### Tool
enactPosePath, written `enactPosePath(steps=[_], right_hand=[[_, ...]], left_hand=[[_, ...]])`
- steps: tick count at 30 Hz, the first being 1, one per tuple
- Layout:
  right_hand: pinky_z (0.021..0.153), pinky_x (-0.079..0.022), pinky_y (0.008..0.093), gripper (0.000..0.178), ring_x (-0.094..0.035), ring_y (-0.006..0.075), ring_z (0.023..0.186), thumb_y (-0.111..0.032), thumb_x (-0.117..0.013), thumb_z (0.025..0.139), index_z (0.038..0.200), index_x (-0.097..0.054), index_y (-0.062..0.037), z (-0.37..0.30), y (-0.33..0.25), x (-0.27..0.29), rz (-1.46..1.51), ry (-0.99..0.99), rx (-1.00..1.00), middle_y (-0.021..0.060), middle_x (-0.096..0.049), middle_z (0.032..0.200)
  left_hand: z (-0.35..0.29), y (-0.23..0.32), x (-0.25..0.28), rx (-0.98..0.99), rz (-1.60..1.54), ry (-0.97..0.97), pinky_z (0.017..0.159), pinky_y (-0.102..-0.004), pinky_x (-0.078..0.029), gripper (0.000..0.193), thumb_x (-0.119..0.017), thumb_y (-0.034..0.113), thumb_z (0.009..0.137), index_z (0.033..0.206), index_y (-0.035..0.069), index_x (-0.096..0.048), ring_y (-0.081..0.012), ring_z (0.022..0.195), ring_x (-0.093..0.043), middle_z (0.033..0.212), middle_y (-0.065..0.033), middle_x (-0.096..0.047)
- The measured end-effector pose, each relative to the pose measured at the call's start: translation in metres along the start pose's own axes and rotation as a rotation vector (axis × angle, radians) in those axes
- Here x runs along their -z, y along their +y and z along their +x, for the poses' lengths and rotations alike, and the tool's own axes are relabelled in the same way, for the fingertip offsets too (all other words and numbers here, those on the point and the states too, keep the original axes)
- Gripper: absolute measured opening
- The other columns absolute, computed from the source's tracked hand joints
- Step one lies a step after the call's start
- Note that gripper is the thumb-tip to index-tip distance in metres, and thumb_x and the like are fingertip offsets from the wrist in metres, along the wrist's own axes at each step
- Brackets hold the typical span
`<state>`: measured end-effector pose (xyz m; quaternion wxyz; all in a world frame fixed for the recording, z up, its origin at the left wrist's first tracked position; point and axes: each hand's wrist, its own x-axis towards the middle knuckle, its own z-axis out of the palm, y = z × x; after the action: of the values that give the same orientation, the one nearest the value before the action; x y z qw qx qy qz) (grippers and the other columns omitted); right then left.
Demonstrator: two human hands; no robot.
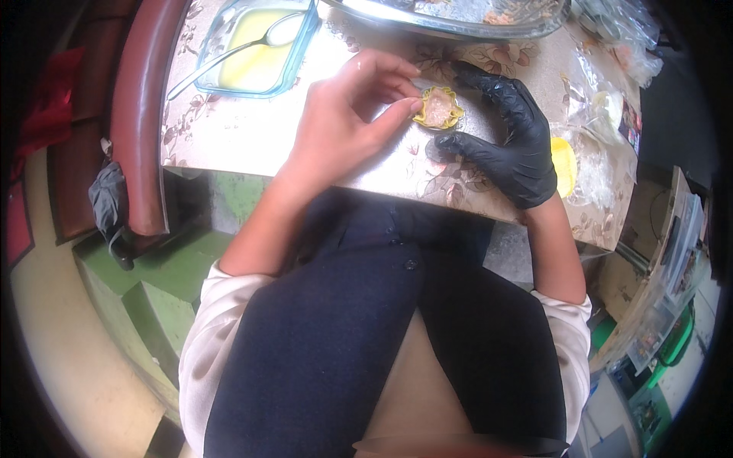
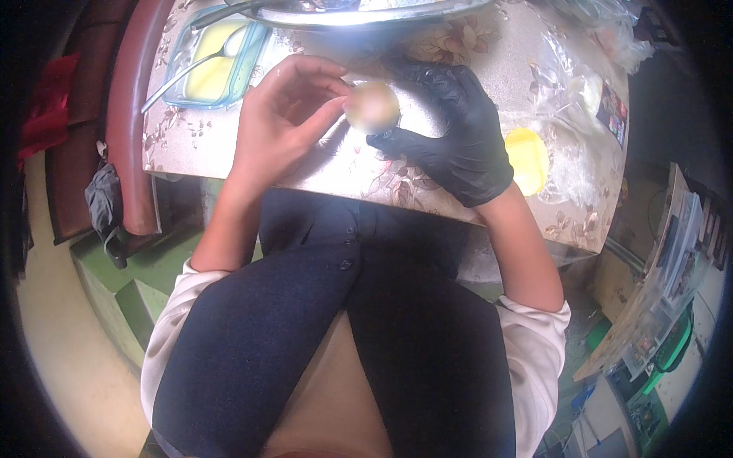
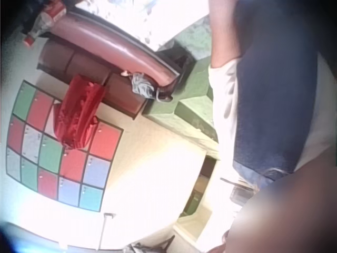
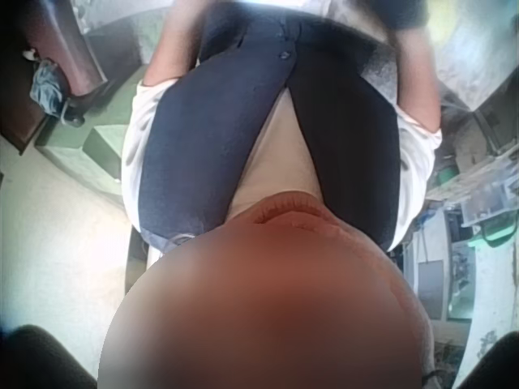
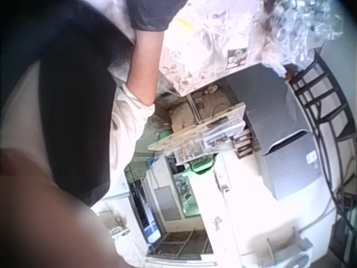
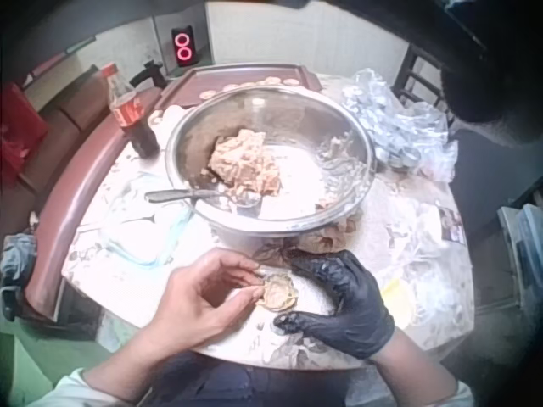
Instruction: The person places a brown paste onto small yellow discs using a spoon, then folds the discs over the filling to form sealed packets. The person repeats this process multiple times, arranging the finished packets on a nearby tray.
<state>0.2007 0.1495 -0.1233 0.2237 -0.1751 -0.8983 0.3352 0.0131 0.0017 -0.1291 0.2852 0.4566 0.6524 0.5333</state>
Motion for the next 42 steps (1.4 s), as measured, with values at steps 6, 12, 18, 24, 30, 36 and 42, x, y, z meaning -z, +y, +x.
enactPosePath(steps=[6, 12, 18, 24, 30, 36, 42], right_hand=[[0.099, -0.052, 0.0321, 0.045, -0.067, 0.0206, 0.11, 0.0, -0.077, 0.089, 0.133, -0.069, -0.0016, -0.003, 0.003, 0.008, 0.381, -0.134, -0.287, 0.0103, -0.07, 0.122], [0.081, -0.056, 0.037, 0.034, -0.069, 0.0285, 0.088, -0.005, -0.081, 0.085, 0.119, -0.077, -0.0052, 0.001, 0.011, 0.003, 0.223, -0.068, -0.081, 0.0132, -0.074, 0.104], [0.081, -0.056, 0.036, 0.031, -0.07, 0.0251, 0.089, -0.006, -0.08, 0.087, 0.117, -0.076, -0.0035, 0.0, 0.009, 0.006, 0.227, -0.104, -0.096, 0.0118, -0.074, 0.103], [0.1, -0.052, 0.03, 0.042, -0.065, 0.0138, 0.11, 0.003, -0.077, 0.089, 0.13, -0.069, 0.0007, -0.002, -0.001, 0.004, 0.515, -0.111, -0.344, 0.0048, -0.071, 0.119], [0.104, -0.051, 0.0328, 0.051, -0.065, 0.0172, 0.114, 0.0, -0.082, 0.085, 0.133, -0.067, -0.0007, 0.002, -0.003, 0.003, 0.344, -0.068, -0.216, 0.0074, -0.069, 0.123], [0.104, -0.052, 0.0343, 0.063, -0.065, 0.0197, 0.116, -0.003, -0.088, 0.076, 0.135, -0.067, -0.0044, 0.003, -0.007, 0.001, 0.225, -0.098, -0.123, 0.0095, -0.069, 0.123], [0.097, -0.053, 0.0388, 0.064, -0.067, 0.0284, 0.11, -0.01, -0.089, 0.075, 0.135, -0.068, -0.0073, 0.002, -0.008, -0.009, 0.02, 0.006, 0.022, 0.013, -0.07, 0.119]], left_hand=[[-0.003, 0.0, -0.002, 0.022, -0.03, 0.031, 0.089, -0.0299, -0.059, 0.03, -0.078, 0.001, 0.091, 0.118, -0.001, -0.065, -0.0155, 0.097, -0.074, 0.1, -0.0099, -0.076], [-0.003, 0.004, -0.006, 0.005, 0.015, 0.028, 0.088, -0.0299, -0.06, 0.03, -0.078, 0.002, 0.092, 0.119, -0.001, -0.065, -0.0157, 0.097, -0.074, 0.099, -0.0096, -0.077], [0.002, 0.004, -0.004, 0.184, -0.204, 0.033, 0.092, -0.032, -0.059, 0.034, -0.078, 0.001, 0.092, 0.121, -0.005, -0.063, -0.0189, 0.1, -0.073, 0.106, -0.0136, -0.075], [-0.005, 0.01, -0.001, 0.148, -0.18, -0.033, 0.092, -0.0329, -0.059, 0.039, -0.077, -0.002, 0.091, 0.125, -0.005, -0.06, -0.02, 0.101, -0.072, 0.106, -0.0152, -0.072], [-0.008, 0.015, 0.003, 0.176, -0.211, -0.044, 0.09, -0.0321, -0.06, 0.033, -0.078, -0.003, 0.089, 0.118, -0.004, -0.062, -0.0194, 0.1, -0.073, 0.103, -0.0137, -0.074], [-0.009, 0.016, -0.002, 0.062, 0.023, -0.023, 0.092, -0.0333, -0.06, 0.028, -0.08, 0.001, 0.089, 0.113, 0.001, -0.066, -0.0165, 0.098, -0.075, 0.1, -0.0095, -0.077], [-0.01, 0.015, -0.009, -0.013, 0.084, 0.027, 0.092, -0.0334, -0.059, 0.028, -0.079, 0.001, 0.089, 0.114, 0.001, -0.066, -0.0167, 0.099, -0.074, 0.101, -0.0091, -0.077]])
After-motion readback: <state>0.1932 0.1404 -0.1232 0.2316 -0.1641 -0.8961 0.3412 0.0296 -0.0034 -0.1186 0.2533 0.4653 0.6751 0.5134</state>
